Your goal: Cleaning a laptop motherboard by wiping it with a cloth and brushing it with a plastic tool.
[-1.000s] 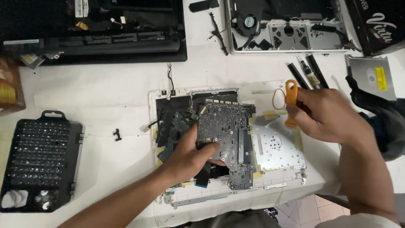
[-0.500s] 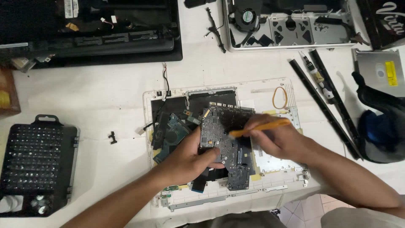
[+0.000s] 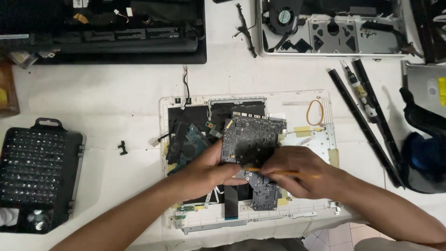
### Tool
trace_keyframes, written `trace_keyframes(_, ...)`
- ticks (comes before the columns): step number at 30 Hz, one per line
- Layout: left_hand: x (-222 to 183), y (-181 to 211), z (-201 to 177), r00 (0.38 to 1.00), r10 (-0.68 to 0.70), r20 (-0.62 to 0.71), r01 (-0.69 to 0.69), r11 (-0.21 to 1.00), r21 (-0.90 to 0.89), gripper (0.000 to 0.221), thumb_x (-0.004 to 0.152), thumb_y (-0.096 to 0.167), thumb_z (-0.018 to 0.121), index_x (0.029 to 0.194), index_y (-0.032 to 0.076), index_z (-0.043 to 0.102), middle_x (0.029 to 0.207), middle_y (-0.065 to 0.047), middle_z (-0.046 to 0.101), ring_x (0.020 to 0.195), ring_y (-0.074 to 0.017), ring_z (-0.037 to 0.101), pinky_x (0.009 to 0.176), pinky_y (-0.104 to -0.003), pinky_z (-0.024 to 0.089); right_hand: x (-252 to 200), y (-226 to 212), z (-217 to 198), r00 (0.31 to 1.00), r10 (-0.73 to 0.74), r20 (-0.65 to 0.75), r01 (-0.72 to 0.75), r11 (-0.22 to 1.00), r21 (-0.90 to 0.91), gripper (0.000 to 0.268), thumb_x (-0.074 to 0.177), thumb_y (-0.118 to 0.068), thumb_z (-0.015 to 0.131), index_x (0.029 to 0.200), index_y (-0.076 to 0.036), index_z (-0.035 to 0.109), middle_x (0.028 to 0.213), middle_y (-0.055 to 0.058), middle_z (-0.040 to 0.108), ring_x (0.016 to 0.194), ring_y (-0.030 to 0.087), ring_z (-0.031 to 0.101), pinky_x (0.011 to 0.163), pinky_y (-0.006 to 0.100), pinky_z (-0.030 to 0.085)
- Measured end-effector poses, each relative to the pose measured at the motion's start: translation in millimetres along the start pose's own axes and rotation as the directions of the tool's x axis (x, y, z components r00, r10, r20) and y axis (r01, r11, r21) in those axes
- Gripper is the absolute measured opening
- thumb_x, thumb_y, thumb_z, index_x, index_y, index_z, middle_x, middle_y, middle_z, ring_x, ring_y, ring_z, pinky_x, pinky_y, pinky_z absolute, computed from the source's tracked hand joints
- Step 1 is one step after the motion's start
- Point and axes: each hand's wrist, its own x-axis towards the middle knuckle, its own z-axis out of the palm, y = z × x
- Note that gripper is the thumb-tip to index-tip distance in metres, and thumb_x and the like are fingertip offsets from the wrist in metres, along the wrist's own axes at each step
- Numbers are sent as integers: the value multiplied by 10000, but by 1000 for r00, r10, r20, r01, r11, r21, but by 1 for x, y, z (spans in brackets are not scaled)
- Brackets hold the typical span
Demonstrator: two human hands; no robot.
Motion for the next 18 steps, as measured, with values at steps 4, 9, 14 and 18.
trace_keyframes(4,-1,3,4,1000,-2,23,3,1000,-20,663,963,-24,471,1583,-8,238,1613,-308,331,1388,-523,422,1016,-699,453,6,22,-22,998,40,-58,-48,990,-133,158,944,-34,571,1022,18,698,747,105,739,573,244,698,557,343,585)
trace_keyframes(9,3,4,6,999,14,48,-14,1000,-17,679,966,-27,459,1596,5,205,1649,-314,249,1404,-521,383,1014,-700,436,1,7,-2,999,-52,8,52,998,24,123,898,-45,638,944,-28,751,718,98,750,568,248,722,538,350,596)
trace_keyframes(14,6,27,14,983,-186,4,185,979,83,749,993,101,456,1593,55,10,1676,-208,46,1399,-421,502,1102,-562,395,-1,18,-19,998,60,-24,-62,993,-98,167,940,-42,582,1015,24,716,739,133,737,576,263,706,573,342,602)
trace_keyframes(18,6,39,15,931,-364,-31,362,910,204,785,1029,252,435,1604,147,-89,1712,-68,-12,1388,-342,613,1206,-380,368,13,-6,-13,981,-8,193,24,996,-83,200,1012,-79,524,1003,10,703,700,80,738,557,194,750,472,242,641)
